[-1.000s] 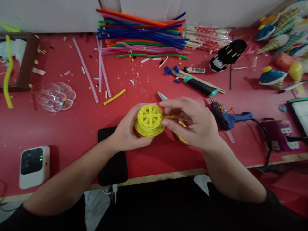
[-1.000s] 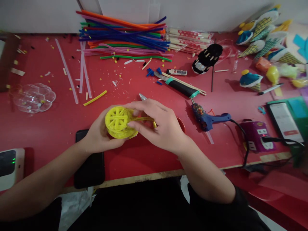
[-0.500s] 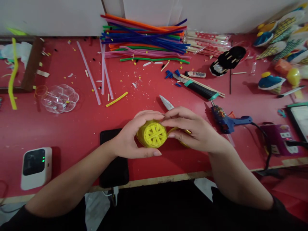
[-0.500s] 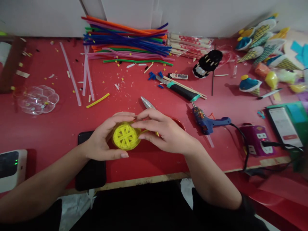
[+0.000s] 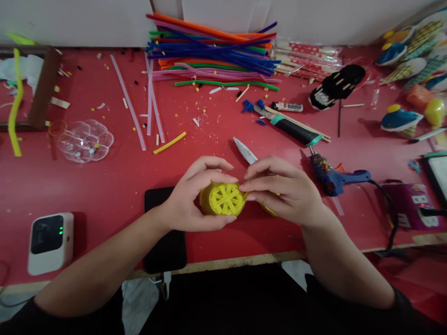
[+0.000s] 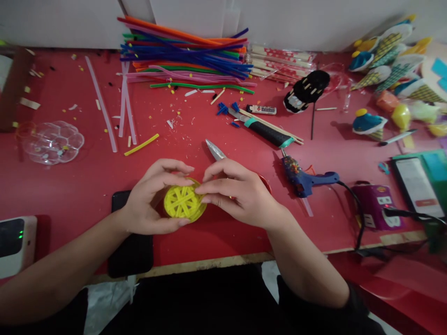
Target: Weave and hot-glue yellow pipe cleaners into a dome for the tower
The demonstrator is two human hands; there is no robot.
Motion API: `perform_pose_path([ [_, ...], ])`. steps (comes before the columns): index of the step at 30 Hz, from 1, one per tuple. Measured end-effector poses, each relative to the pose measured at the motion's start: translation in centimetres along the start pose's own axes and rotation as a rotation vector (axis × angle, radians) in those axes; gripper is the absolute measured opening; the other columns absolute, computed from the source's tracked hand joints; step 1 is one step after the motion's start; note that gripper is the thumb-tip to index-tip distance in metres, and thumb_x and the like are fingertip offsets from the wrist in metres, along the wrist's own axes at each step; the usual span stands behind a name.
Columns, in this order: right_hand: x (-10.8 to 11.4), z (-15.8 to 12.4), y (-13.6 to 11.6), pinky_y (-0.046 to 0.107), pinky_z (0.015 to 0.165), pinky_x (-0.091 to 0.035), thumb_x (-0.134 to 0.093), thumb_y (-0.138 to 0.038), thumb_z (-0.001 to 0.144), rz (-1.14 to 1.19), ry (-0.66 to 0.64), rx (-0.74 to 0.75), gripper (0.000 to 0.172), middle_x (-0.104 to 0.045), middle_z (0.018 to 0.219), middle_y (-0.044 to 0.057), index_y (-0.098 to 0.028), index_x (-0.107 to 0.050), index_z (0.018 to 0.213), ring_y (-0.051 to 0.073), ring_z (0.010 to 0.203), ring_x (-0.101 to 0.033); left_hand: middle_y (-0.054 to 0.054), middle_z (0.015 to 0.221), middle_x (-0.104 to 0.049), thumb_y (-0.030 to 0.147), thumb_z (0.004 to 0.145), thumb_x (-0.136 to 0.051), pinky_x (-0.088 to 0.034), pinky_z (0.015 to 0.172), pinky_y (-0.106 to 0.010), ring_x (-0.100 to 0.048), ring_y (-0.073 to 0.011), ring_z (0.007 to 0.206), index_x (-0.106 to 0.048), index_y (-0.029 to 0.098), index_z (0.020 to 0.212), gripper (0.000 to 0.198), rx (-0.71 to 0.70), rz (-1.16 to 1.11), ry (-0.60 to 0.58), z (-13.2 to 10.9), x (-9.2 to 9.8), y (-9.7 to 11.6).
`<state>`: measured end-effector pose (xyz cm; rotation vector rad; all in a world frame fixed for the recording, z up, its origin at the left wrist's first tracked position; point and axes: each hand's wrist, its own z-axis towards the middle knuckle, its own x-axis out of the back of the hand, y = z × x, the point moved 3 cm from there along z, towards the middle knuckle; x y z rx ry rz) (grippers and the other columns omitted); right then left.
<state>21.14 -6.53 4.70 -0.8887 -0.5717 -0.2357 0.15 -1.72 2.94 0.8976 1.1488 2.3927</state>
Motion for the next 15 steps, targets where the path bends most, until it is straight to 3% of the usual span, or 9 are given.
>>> perform_pose_path([
  [4, 0.03, -0.16, -0.07, 0.031, 0.078, -0.061, -0.069, -0.022, 0.095, -0.035, 0.014, 0.0, 0.011, -0.067, 0.099, 0.005, -0.022, -0.076, 0.104, 0.015, 0.092, -0.068, -0.013, 0.128, -0.061, 0.041, 0.077, -0.086, -0.06, 0.094, -0.041, -0.066, -0.0256, 0.113, -0.062, 0.025, 0.131, 0.061, -0.055, 0.106, -0.008, -0.04, 0.17, 0.35],
  [9, 0.0, -0.29, -0.26, 0.03, 0.077, -0.061, -0.07, -0.022, 0.095, -0.069, 0.017, 0.012, 0.011, -0.069, 0.098, 0.004, -0.023, -0.076, 0.104, 0.015, 0.09, -0.069, -0.011, 0.123, -0.063, 0.06, 0.065, -0.09, -0.061, 0.093, -0.041, -0.066, -0.0259, 0.11, -0.064, 0.026, 0.134, 0.081, -0.092, 0.173, 0.01, -0.08, 0.3, 0.39],
  [15, -0.06, -0.08, -0.4, 0.03, 0.075, -0.062, -0.069, -0.021, 0.095, -0.081, 0.028, 0.04, 0.008, -0.069, 0.096, 0.004, -0.022, -0.075, 0.101, 0.014, 0.087, -0.069, -0.004, 0.107, -0.061, 0.061, 0.065, -0.089, -0.062, 0.086, -0.033, -0.067, -0.0198, 0.099, -0.065, 0.032, 0.137, 0.081, -0.091, 0.17, 0.045, 0.04, 0.3, 0.1],
])
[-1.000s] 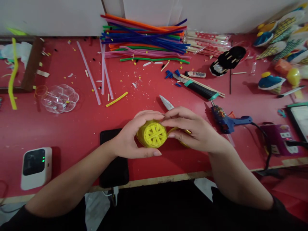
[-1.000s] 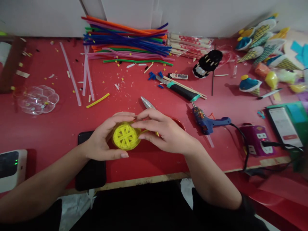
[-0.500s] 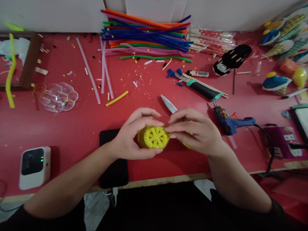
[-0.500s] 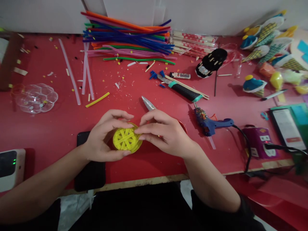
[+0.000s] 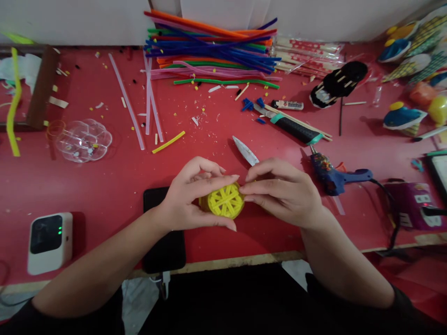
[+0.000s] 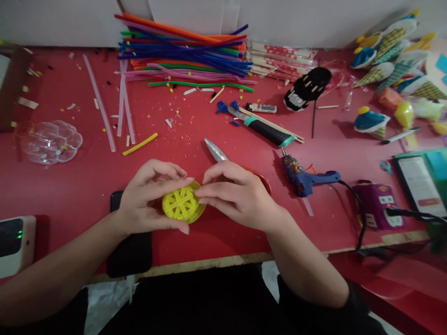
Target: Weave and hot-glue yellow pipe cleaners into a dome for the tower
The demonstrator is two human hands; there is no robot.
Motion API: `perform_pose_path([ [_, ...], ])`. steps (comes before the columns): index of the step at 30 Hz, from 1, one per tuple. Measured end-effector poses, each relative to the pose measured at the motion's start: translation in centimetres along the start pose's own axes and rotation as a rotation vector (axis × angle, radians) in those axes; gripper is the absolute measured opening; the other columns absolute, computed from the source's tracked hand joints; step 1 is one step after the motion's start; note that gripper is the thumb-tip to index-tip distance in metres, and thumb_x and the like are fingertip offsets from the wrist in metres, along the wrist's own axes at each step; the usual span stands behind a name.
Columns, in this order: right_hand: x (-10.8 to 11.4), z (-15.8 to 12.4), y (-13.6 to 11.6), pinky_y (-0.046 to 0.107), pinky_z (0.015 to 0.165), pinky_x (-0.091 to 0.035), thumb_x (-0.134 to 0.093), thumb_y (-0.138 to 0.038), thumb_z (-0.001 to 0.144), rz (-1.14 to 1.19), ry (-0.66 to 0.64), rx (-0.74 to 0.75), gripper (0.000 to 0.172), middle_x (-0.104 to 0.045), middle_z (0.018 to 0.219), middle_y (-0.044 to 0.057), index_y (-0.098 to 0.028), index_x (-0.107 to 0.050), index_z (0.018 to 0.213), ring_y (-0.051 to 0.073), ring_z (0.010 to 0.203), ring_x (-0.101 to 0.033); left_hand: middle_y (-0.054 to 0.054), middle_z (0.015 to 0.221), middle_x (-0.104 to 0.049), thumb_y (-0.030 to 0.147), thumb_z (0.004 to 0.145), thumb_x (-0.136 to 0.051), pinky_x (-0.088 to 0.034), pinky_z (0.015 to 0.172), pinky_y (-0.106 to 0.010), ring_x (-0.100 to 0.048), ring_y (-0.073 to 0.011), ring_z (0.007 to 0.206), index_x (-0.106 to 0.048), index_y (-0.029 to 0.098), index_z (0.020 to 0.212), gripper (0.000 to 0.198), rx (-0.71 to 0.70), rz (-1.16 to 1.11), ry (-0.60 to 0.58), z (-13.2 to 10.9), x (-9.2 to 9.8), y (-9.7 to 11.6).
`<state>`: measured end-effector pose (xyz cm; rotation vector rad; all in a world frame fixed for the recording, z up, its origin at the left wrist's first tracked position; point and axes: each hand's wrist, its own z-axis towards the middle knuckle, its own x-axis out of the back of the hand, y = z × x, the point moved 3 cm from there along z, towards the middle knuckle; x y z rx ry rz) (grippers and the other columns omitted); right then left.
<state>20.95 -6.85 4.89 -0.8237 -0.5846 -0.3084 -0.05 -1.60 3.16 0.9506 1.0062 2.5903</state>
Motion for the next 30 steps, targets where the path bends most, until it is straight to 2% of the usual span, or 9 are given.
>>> perform_pose_path([
  [3, 0.0, 0.2, -0.2, 0.029, 0.075, -0.062, -0.07, -0.018, 0.094, -0.002, 0.008, 0.018, 0.008, -0.069, 0.094, 0.005, -0.019, -0.074, 0.1, 0.014, 0.087, -0.069, -0.006, 0.108, -0.063, 0.061, 0.064, -0.089, -0.061, 0.089, -0.035, -0.067, -0.0202, 0.098, -0.055, 0.031, 0.148, 0.095, -0.004, -0.003, 0.036, 0.0, 0.0, -0.2],
  [6, 0.0, 0.2, -0.3, 0.029, 0.075, -0.062, -0.071, -0.017, 0.093, -0.023, 0.029, 0.011, 0.007, -0.07, 0.092, 0.004, -0.019, -0.074, 0.099, 0.014, 0.085, -0.069, -0.007, 0.11, -0.07, 0.059, 0.062, -0.091, -0.059, 0.099, -0.043, -0.067, -0.0253, 0.107, -0.049, 0.033, 0.152, 0.102, 0.018, -0.024, 0.071, 0.0, 0.0, -0.5],
  [11, 0.0, 0.0, -0.4, 0.028, 0.075, -0.062, -0.072, -0.018, 0.092, -0.102, 0.067, 0.0, 0.005, -0.072, 0.089, 0.003, -0.02, -0.073, 0.097, 0.014, 0.082, -0.07, -0.01, 0.132, -0.072, 0.046, 0.08, -0.085, -0.048, 0.115, -0.054, -0.06, -0.032, 0.13, -0.048, 0.033, 0.153, 0.082, 0.079, -0.062, 0.039, -0.1, -0.1, -0.7],
  [17, -0.2, 0.0, -0.3, 0.028, 0.078, -0.063, -0.072, -0.016, 0.092, -0.131, 0.115, -0.016, 0.018, -0.075, 0.09, 0.003, -0.02, -0.072, 0.11, 0.014, 0.084, -0.072, -0.016, 0.147, -0.062, 0.041, 0.083, -0.081, -0.049, 0.115, -0.051, -0.06, -0.0345, 0.134, -0.044, 0.025, 0.156, 0.083, 0.185, -0.274, -0.024, -0.7, -0.6, -0.8],
  [21, -0.3, -0.1, -0.3, 0.031, 0.078, -0.063, -0.07, -0.017, 0.094, -0.143, 0.091, -0.005, 0.021, -0.075, 0.093, 0.002, -0.024, -0.073, 0.113, 0.014, 0.084, -0.072, -0.014, 0.151, -0.059, 0.039, 0.094, -0.071, -0.051, 0.114, -0.045, -0.058, -0.0306, 0.139, -0.047, 0.029, 0.154, 0.065, 0.272, -0.481, 0.013, -0.8, -0.8, -0.7],
  [23, -0.3, 0.0, -0.3, 0.031, 0.078, -0.062, -0.07, -0.016, 0.094, -0.136, 0.096, 0.0, 0.021, -0.074, 0.093, 0.002, -0.023, -0.073, 0.113, 0.014, 0.084, -0.071, -0.013, 0.147, -0.063, 0.042, 0.097, -0.066, -0.054, 0.111, -0.041, -0.062, -0.0272, 0.135, -0.058, 0.028, 0.145, 0.051, 0.34, -0.524, 0.135, -0.7, -0.6, -0.9],
  [24, -0.3, 0.0, -0.3, 0.03, 0.077, -0.062, -0.07, -0.015, 0.093, -0.132, 0.102, 0.001, 0.021, -0.074, 0.092, 0.002, -0.023, -0.073, 0.113, 0.014, 0.083, -0.071, -0.011, 0.138, -0.07, 0.042, 0.097, -0.066, -0.057, 0.107, -0.038, -0.067, -0.0242, 0.127, -0.066, 0.028, 0.135, 0.041, 0.382, -0.502, 0.243, -0.7, -0.4, -1.2],
  [27, -0.4, 0.0, -0.3, 0.029, 0.077, -0.062, -0.071, -0.014, 0.093, -0.124, 0.111, 0.006, 0.021, -0.073, 0.092, 0.003, -0.021, -0.073, 0.112, 0.014, 0.083, -0.07, -0.002, 0.094, -0.081, 0.036, 0.091, -0.076, -0.063, 0.083, -0.025, -0.077, -0.0134, 0.086, -0.081, 0.027, 0.097, 0.012, 0.462, -0.352, 0.568, -1.1, 0.7, -2.2],
  [30, -0.6, 0.0, -0.2, 0.027, 0.078, -0.062, -0.071, -0.013, 0.092, -0.12, 0.115, 0.01, 0.02, -0.072, 0.091, 0.004, -0.019, -0.073, 0.111, 0.014, 0.084, -0.071, 0.002, 0.081, -0.08, 0.033, 0.079, -0.087, -0.064, 0.073, -0.025, -0.076, -0.0123, 0.072, -0.082, 0.028, 0.084, 0.008, 0.483, -0.324, 0.634, -1.1, 1.4, -3.0],
])
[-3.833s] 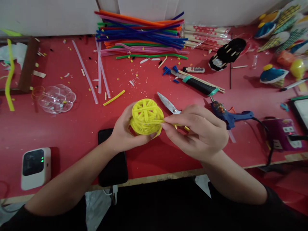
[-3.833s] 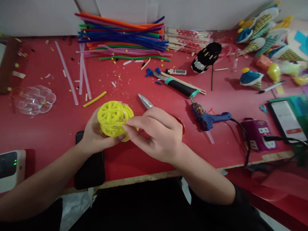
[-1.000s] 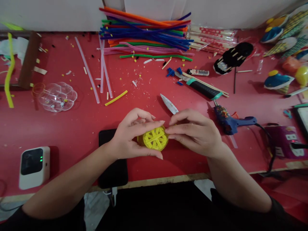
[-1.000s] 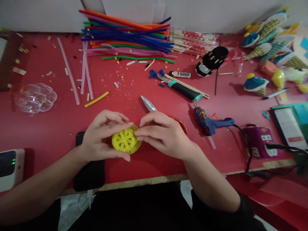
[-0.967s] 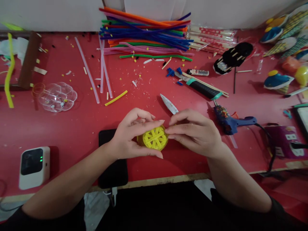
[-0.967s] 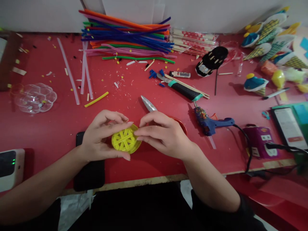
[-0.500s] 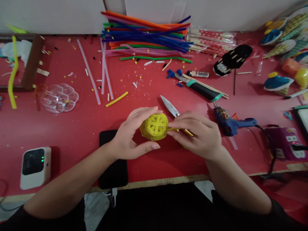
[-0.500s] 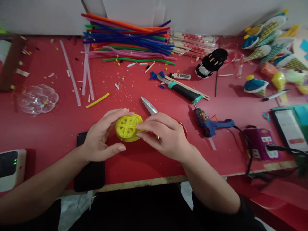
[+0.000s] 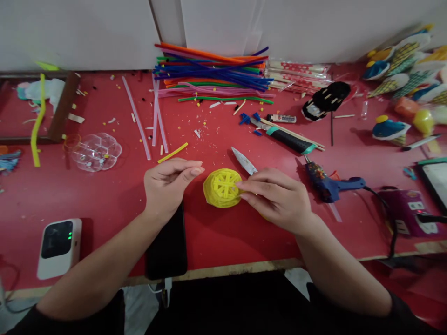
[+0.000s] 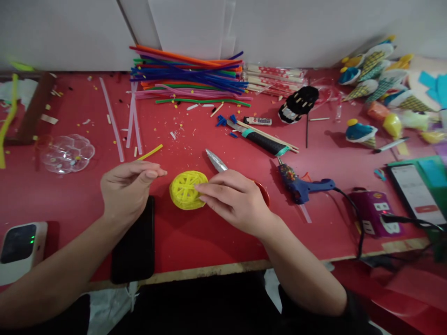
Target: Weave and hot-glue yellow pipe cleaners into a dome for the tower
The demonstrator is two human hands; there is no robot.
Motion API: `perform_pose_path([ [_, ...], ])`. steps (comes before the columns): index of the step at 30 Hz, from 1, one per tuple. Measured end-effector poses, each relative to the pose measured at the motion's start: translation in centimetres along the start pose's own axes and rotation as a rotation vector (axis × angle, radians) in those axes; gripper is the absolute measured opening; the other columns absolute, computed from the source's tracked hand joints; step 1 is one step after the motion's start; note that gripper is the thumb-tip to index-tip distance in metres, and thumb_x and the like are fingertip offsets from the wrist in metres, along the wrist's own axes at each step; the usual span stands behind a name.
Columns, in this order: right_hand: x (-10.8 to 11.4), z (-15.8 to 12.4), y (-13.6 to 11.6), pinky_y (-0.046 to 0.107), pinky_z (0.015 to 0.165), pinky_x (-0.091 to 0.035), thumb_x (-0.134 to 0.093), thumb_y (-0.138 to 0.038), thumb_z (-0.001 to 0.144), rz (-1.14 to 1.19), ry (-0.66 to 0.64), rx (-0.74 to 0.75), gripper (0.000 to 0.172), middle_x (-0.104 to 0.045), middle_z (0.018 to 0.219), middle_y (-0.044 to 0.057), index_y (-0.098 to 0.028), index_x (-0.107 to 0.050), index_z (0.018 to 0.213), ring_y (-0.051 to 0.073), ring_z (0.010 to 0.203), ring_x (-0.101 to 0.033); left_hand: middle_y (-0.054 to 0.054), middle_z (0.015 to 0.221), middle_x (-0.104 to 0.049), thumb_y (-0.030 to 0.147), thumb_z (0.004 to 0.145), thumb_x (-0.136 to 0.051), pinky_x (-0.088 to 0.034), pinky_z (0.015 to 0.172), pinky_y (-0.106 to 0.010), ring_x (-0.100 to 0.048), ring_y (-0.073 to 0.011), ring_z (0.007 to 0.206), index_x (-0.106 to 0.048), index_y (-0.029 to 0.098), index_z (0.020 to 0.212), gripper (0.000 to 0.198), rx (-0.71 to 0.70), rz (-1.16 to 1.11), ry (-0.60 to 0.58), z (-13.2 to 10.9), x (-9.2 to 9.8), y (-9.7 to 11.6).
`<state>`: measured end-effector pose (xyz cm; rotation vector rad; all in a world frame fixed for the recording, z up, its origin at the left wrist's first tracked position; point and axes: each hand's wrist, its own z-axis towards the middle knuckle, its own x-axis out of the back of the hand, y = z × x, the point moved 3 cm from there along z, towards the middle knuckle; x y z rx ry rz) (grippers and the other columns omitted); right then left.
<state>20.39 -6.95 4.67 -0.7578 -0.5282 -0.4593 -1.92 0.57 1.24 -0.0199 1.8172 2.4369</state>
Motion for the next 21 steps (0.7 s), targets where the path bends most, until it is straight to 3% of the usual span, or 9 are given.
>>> perform_pose_path([
  [4, -0.2, -0.2, 0.3, 0.028, 0.078, -0.062, -0.07, -0.015, 0.094, 0.004, 0.022, -0.009, 0.02, -0.072, 0.091, 0.003, -0.022, -0.073, 0.112, 0.014, 0.085, -0.071, 0.004, 0.077, -0.08, 0.035, 0.07, -0.093, -0.065, 0.074, -0.028, -0.077, -0.0135, 0.072, -0.082, 0.029, 0.077, 0.015, 0.074, -0.008, 0.047, 0.9, 0.6, 0.5],
  [9, -0.5, -0.2, 0.5, 0.028, 0.078, -0.063, -0.069, -0.015, 0.094, 0.029, 0.037, 0.009, 0.022, -0.072, 0.092, 0.003, -0.022, -0.072, 0.114, 0.014, 0.085, -0.071, -0.001, 0.079, -0.081, 0.043, 0.089, -0.076, -0.064, 0.093, -0.037, -0.079, -0.018, 0.083, -0.082, 0.027, 0.091, 0.018, 0.037, 0.208, 0.024, 2.0, 1.2, 2.1],
  [12, -0.5, -0.2, 0.5, 0.028, 0.077, -0.062, -0.069, -0.014, 0.094, 0.037, 0.041, 0.015, 0.022, -0.073, 0.092, 0.004, -0.021, -0.073, 0.114, 0.014, 0.085, -0.071, -0.008, 0.129, -0.076, 0.044, 0.095, -0.067, -0.055, 0.111, -0.048, -0.072, -0.0255, 0.122, -0.069, 0.03, 0.132, 0.04, -0.012, 0.271, -0.145, 3.0, 1.1, 2.8],
  [14, -0.6, -0.1, 0.5, 0.028, 0.077, -0.063, -0.068, -0.014, 0.094, 0.038, 0.043, 0.021, 0.023, -0.073, 0.092, 0.005, -0.021, -0.073, 0.115, 0.015, 0.085, -0.07, -0.008, 0.162, -0.049, 0.043, 0.093, -0.068, -0.044, 0.12, -0.055, -0.048, -0.0304, 0.149, -0.05, 0.035, 0.151, 0.06, -0.054, 0.348, -0.263, 3.6, 0.7, 3.6],
  [15, -0.6, -0.1, 0.5, 0.029, 0.076, -0.063, -0.068, -0.014, 0.094, 0.038, 0.043, 0.023, 0.023, -0.072, 0.091, 0.005, -0.021, -0.073, 0.115, 0.015, 0.085, -0.07, -0.007, 0.166, -0.043, 0.042, 0.094, -0.067, -0.039, 0.123, -0.057, -0.039, -0.0316, 0.154, -0.048, 0.035, 0.151, 0.061, -0.069, 0.417, -0.311, 3.9, 0.4, 4.1],
  [16, -0.6, -0.1, 0.4, 0.029, 0.076, -0.063, -0.068, -0.014, 0.094, 0.036, 0.042, 0.025, 0.022, -0.072, 0.091, 0.005, -0.022, -0.073, 0.115, 0.015, 0.085, -0.07, -0.007, 0.162, -0.049, 0.042, 0.095, -0.065, -0.034, 0.126, -0.059, -0.037, -0.0318, 0.155, -0.056, 0.032, 0.145, 0.051, -0.086, 0.482, -0.349, 4.2, 0.1, 4.6],
  [18, -0.6, -0.2, 0.4, 0.031, 0.077, -0.063, -0.066, -0.015, 0.096, 0.029, 0.04, 0.024, 0.022, -0.072, 0.092, 0.005, -0.023, -0.073, 0.115, 0.016, 0.086, -0.07, -0.006, 0.131, -0.075, 0.043, 0.1, -0.057, -0.031, 0.127, -0.06, -0.054, -0.0309, 0.144, -0.077, 0.027, 0.11, 0.027, -0.1, 0.582, -0.415, 4.5, -0.6, 5.7],
  [20, -0.6, -0.1, 0.4, 0.031, 0.078, -0.063, -0.065, -0.017, 0.097, 0.021, 0.038, 0.021, 0.021, -0.072, 0.092, 0.005, -0.024, -0.073, 0.115, 0.016, 0.087, -0.07, -0.005, 0.106, -0.081, 0.042, 0.102, -0.054, -0.043, 0.121, -0.056, -0.072, -0.0272, 0.119, -0.079, 0.024, 0.09, 0.033, -0.101, 0.641, -0.429, 4.7, -1.3, 6.4],
  [21, -0.7, -0.1, 0.4, 0.031, 0.078, -0.063, -0.064, -0.017, 0.097, 0.019, 0.038, 0.021, 0.021, -0.072, 0.092, 0.005, -0.024, -0.073, 0.115, 0.017, 0.087, -0.07, -0.005, 0.112, -0.08, 0.041, 0.101, -0.055, -0.052, 0.114, -0.052, -0.075, -0.0251, 0.11, -0.079, 0.024, 0.097, 0.03, -0.102, 0.656, -0.433, 4.8, -1.7, 6.7],
])
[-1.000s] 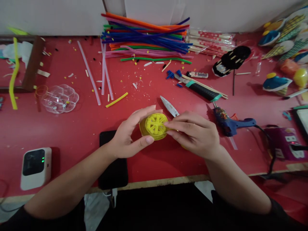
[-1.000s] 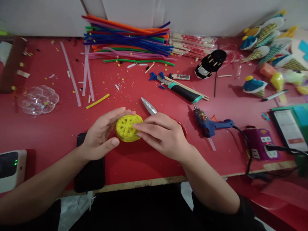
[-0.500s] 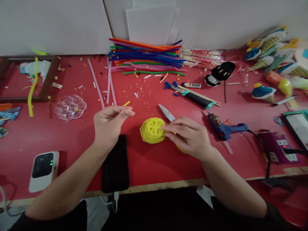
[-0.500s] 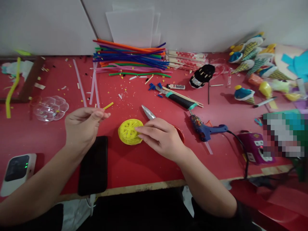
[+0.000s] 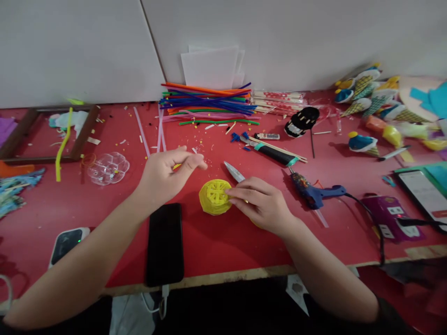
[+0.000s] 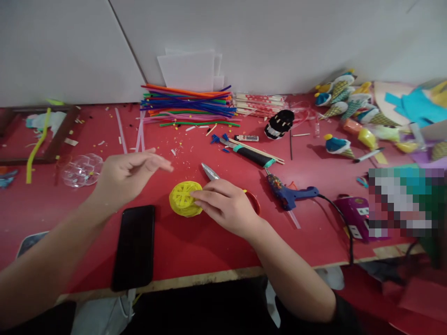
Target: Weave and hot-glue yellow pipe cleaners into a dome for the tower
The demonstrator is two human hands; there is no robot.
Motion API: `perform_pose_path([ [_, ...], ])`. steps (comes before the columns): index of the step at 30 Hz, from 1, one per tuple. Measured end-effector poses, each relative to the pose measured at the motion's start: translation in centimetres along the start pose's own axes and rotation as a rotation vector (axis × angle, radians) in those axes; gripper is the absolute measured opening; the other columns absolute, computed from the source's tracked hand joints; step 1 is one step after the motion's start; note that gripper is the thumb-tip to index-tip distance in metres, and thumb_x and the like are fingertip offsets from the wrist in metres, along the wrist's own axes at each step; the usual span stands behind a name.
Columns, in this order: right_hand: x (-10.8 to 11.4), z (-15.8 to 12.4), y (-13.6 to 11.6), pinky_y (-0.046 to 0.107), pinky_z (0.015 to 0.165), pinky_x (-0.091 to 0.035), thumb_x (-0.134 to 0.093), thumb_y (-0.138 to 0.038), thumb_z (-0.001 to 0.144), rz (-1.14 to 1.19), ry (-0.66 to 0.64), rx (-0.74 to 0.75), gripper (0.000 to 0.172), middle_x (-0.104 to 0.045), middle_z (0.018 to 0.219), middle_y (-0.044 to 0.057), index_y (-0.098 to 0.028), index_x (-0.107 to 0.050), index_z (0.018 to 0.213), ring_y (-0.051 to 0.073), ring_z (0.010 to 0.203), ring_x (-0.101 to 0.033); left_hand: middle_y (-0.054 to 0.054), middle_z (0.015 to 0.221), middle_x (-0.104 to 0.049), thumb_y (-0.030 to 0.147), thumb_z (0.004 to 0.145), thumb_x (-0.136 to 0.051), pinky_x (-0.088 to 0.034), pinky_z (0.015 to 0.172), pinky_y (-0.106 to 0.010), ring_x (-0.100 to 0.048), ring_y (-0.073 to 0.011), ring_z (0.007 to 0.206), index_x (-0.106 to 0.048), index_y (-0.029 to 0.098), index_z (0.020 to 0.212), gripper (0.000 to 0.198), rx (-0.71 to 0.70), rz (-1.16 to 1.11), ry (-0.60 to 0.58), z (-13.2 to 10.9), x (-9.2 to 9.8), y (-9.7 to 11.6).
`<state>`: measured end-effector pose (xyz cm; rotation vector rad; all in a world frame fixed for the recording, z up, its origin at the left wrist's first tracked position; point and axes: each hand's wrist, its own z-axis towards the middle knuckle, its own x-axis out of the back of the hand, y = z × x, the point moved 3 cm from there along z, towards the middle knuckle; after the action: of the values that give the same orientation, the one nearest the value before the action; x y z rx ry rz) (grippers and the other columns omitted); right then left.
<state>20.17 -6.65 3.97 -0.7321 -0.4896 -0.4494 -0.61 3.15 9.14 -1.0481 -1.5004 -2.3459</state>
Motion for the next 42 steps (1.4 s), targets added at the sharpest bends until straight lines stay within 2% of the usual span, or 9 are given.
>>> perform_pose_path([
  [2, 0.0, 0.0, 0.0, 0.031, 0.079, -0.062, -0.064, -0.018, 0.098, -0.003, 0.005, 0.001, 0.02, -0.072, 0.092, 0.005, -0.023, -0.073, 0.114, 0.017, 0.087, -0.07, -0.009, 0.142, -0.066, 0.037, 0.098, -0.059, -0.062, 0.099, -0.043, -0.073, -0.0243, 0.114, -0.072, 0.025, 0.123, 0.03, -0.035, 0.027, -0.029, 0.4, -0.2, 0.6],
  [4, 0.0, 0.1, 0.0, 0.031, 0.078, -0.062, -0.062, -0.019, 0.099, -0.011, 0.009, 0.001, 0.018, -0.071, 0.092, 0.005, -0.023, -0.073, 0.113, 0.016, 0.086, -0.069, -0.009, 0.154, -0.055, 0.036, 0.097, -0.061, -0.061, 0.101, -0.04, -0.066, -0.0261, 0.127, -0.068, 0.026, 0.13, 0.035, -0.133, 0.068, -0.117, 0.6, -0.5, 1.2],
  [8, -0.1, 0.1, 0.1, 0.03, 0.077, -0.061, -0.06, -0.02, 0.1, -0.019, 0.0, 0.006, 0.017, -0.07, 0.09, 0.006, -0.022, -0.073, 0.11, 0.017, 0.085, -0.068, -0.009, 0.137, -0.068, 0.046, 0.096, -0.065, -0.049, 0.116, -0.044, -0.063, -0.0265, 0.129, -0.067, 0.022, 0.128, 0.04, -0.299, 0.116, -0.371, 0.1, -1.3, 2.5],
  [11, 0.0, 0.0, 0.2, 0.03, 0.076, -0.06, -0.059, -0.02, 0.1, -0.021, -0.013, 0.002, 0.017, -0.069, 0.09, 0.006, -0.021, -0.074, 0.109, 0.017, 0.084, -0.068, -0.013, 0.139, -0.066, 0.047, 0.09, -0.072, -0.05, 0.112, -0.044, -0.062, -0.0285, 0.129, -0.054, 0.019, 0.14, 0.06, -0.258, 0.144, -0.498, -0.9, -1.8, 3.1],
  [17, 0.2, 0.2, 0.0, 0.03, 0.075, -0.059, -0.061, -0.018, 0.098, -0.053, -0.004, 0.03, 0.016, -0.068, 0.09, 0.006, -0.02, -0.075, 0.107, 0.017, 0.083, -0.066, -0.017, 0.136, -0.063, 0.031, 0.092, -0.065, -0.052, 0.106, -0.046, -0.062, -0.0308, 0.126, -0.052, 0.016, 0.134, 0.047, -0.198, 0.184, -0.462, -2.1, -2.7, 3.1],
  [25, 0.1, 0.3, -0.2, 0.031, 0.077, -0.058, -0.065, -0.018, 0.096, -0.097, 0.045, 0.054, 0.01, -0.07, 0.089, 0.006, -0.019, -0.071, 0.103, 0.018, 0.083, -0.067, -0.011, 0.115, -0.066, 0.02, 0.091, -0.059, -0.054, 0.092, -0.038, -0.065, -0.0247, 0.106, -0.06, 0.016, 0.117, 0.026, -0.242, 0.184, -0.471, -2.1, -3.2, 3.6],
  [29, 0.2, 0.2, 0.0, 0.034, 0.077, -0.056, -0.066, -0.024, 0.096, -0.141, 0.085, 0.055, 0.009, -0.072, 0.09, 0.006, -0.021, -0.069, 0.105, 0.019, 0.082, -0.066, -0.011, 0.115, -0.065, 0.029, 0.093, -0.061, -0.054, 0.092, -0.039, -0.064, -0.0253, 0.105, -0.064, 0.016, 0.117, 0.028, -0.214, 0.205, -0.499, -1.9, -2.8, 4.0],
  [33, 0.4, 0.1, 0.1, 0.038, 0.08, -0.053, -0.068, -0.027, 0.096, -0.196, 0.077, 0.039, 0.012, -0.073, 0.094, 0.007, -0.022, -0.069, 0.107, 0.02, 0.086, -0.064, -0.01, 0.117, -0.065, 0.05, 0.092, -0.064, -0.054, 0.091, -0.039, -0.065, -0.0256, 0.105, -0.065, 0.019, 0.126, 0.046, -0.151, 0.162, -0.58, -1.6, -1.8, 4.0],
  [42, 0.1, 0.5, -0.2, 0.04, 0.085, -0.054, -0.062, -0.019, 0.099, -0.146, 0.06, 0.043, 0.008, -0.072, 0.093, 0.007, -0.021, -0.068, 0.094, 0.021, 0.088, -0.065, -0.006, 0.104, -0.071, 0.044, 0.097, -0.056, -0.053, 0.079, -0.034, -0.067, -0.0211, 0.089, -0.072, 0.023, 0.111, 0.03, -0.029, 0.095, -0.537, -0.9, -2.0, 2.0],
])
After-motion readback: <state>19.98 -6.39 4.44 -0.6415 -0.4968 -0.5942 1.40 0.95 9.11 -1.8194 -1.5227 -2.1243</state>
